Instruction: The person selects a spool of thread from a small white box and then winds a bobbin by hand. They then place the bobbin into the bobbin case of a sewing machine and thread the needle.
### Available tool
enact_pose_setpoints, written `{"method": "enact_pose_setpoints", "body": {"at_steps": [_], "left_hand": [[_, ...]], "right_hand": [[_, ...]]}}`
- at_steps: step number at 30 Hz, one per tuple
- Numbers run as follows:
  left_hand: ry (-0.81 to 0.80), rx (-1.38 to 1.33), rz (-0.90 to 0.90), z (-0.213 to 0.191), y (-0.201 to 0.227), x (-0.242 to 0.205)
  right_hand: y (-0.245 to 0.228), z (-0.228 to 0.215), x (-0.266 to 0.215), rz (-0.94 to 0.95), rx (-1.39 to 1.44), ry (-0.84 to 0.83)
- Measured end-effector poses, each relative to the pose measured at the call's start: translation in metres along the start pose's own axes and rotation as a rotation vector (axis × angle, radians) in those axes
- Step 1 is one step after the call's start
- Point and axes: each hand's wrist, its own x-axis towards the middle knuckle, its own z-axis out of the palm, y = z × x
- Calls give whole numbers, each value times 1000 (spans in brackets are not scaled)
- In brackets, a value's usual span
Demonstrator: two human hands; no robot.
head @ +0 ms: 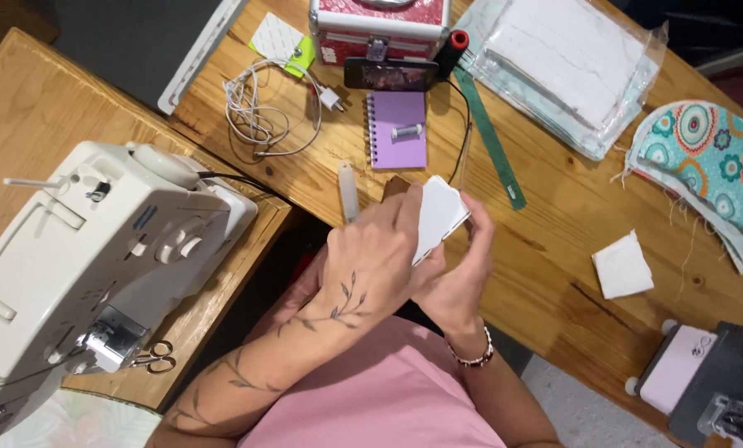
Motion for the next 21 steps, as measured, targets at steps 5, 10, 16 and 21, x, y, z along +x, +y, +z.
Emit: {"method": "enact_pose_setpoints", "body": {"at_steps": [5,10,16,21], "left_hand": [[-105,15,116,-32,17,-5],[-226,154,192,-48,20,-8],[-354,-307,113,-105,12,13],[-566,-1191,334,-100,-17,19]], "right_hand": [[-11,-13,-18,47,97,51],[-33,-24,-28,101,132,69],[-60,-48,-33,71,281,37],[-93,-60,-27,191,313,128]]}}
